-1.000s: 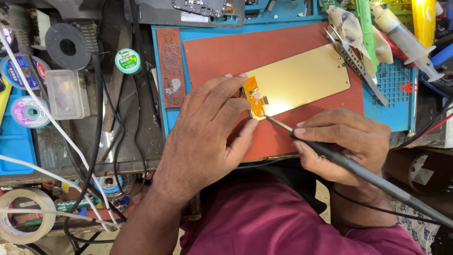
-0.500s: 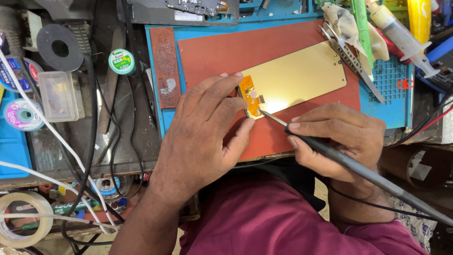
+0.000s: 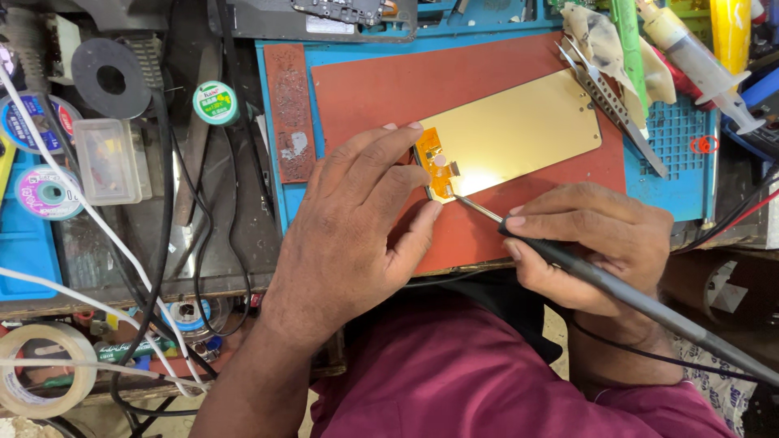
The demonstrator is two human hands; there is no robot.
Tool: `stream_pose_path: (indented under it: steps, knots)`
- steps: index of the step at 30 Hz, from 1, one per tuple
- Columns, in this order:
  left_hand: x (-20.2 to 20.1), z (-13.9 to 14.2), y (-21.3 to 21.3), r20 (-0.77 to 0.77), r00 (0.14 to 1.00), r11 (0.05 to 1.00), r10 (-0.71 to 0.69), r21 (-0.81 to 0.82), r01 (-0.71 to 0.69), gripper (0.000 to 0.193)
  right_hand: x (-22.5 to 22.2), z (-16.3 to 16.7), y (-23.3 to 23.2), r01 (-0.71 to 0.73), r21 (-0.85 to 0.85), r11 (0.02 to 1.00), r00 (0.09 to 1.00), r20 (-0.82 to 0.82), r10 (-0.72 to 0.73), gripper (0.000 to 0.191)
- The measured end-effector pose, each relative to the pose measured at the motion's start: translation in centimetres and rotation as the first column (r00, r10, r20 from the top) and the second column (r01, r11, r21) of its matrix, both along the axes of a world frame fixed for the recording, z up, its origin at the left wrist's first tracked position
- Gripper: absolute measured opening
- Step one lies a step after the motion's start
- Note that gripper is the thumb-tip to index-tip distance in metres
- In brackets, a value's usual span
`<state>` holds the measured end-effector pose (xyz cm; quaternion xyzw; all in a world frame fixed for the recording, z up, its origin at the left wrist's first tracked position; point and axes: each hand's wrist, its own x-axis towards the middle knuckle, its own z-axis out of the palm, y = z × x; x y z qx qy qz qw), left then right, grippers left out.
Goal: The person uses a soldering iron to work on a small orange circuit board attached to a gold-colored smartphone screen. They apply flux from a syringe and solder a small component onto the board while holding the screen steady.
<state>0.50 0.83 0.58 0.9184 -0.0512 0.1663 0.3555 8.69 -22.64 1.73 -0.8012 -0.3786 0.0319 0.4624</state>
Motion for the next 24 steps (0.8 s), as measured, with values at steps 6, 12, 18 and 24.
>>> stream_pose_path:
  steps: [6, 12, 18, 24]
  knots:
    - [-0.02, -0.10, 0.00, -0.002, 1.000, 1.000, 0.000, 0.012, 0.000, 0.025, 0.38, -0.23, 0.07, -0.012, -0.027, 1.000, 0.998, 0.063, 0.013, 0.023]
    - [0.02, -0.20, -0.05, 0.009, 1.000, 1.000, 0.002, 0.016, -0.003, 0.026, -0.02, -0.04, 0.01, 0.006, -0.010, 1.000, 1.000, 0.022, -0.005, 0.024]
    - [-0.01, -0.13, -0.04, -0.011, 1.000, 1.000, -0.003, -0.002, 0.003, 0.026, 0.26, 0.04, 0.41, -0.011, -0.008, 1.000, 0.999, 0.035, 0.011, 0.024]
    - [-0.06, -0.07, -0.05, -0.005, 1.000, 1.000, 0.001, 0.004, -0.001, 0.026, 0.11, 0.06, 0.43, 0.004, -0.001, 1.000, 1.000, 0.030, -0.004, 0.024]
